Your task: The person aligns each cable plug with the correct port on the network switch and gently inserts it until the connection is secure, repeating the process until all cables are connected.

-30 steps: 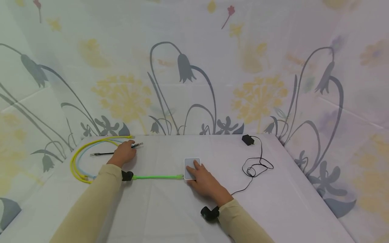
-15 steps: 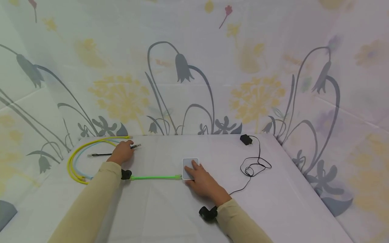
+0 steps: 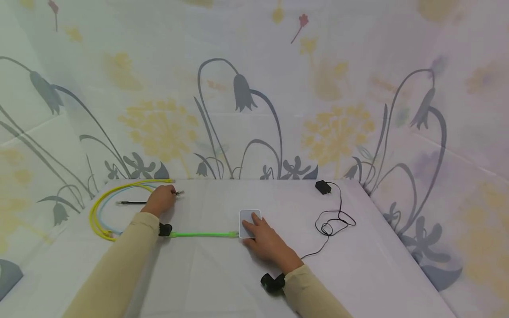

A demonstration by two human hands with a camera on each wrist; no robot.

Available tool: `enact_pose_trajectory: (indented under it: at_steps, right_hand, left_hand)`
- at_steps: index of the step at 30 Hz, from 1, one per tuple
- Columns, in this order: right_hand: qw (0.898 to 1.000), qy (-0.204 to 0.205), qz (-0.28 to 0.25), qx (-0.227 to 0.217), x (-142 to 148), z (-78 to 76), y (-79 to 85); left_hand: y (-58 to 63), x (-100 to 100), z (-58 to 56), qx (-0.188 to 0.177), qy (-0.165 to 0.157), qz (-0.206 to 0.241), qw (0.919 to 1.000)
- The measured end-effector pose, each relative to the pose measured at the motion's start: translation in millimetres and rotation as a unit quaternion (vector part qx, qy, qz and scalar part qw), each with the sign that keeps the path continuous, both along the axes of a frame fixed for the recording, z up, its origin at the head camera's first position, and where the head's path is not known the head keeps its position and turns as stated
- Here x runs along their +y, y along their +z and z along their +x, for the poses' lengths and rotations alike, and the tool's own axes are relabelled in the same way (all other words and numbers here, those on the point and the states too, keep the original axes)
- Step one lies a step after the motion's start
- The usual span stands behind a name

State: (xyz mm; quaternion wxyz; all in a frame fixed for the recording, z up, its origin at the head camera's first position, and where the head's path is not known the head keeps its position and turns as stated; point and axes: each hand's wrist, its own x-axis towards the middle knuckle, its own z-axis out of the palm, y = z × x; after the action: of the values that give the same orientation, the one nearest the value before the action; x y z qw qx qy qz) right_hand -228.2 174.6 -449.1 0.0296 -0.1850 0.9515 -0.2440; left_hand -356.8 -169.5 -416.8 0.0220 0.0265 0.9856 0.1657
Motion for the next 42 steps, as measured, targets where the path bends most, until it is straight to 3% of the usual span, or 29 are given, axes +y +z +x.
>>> enact_pose_trajectory:
  at_steps: [9,14,21,34,42]
  right_hand:
    - [1.0,0.006,-0.002,0.009,2,-0.5,-0.9]
    - [1.0,0.009,-0.006,0.008,2,0.6,-0.1]
    - [1.0,0.012,-0.002,0.011,2,0.1,-0.3]
    - [1.0,0.004,-0.004,0.003,3,-0.8,-2.0]
    - [1.0,-0.004,-0.001,0.0,2,-0.4,-1.0]
  left_hand:
    - [3.6,2,2.2,0.018,-0.023,-0.005,0.9996]
    - [-4.8,-2,4.8,0.013,-0.055,0.02,0.9982]
    - [-11.7,-9,8.0,0.048,-0.085,0.007,0.9952]
    - [-5.5,-9,23.4,0.058,-0.115,0.025,0.9913]
    - [-4.0,3,33.8,0.043,-0.108,0.082,0.9899]
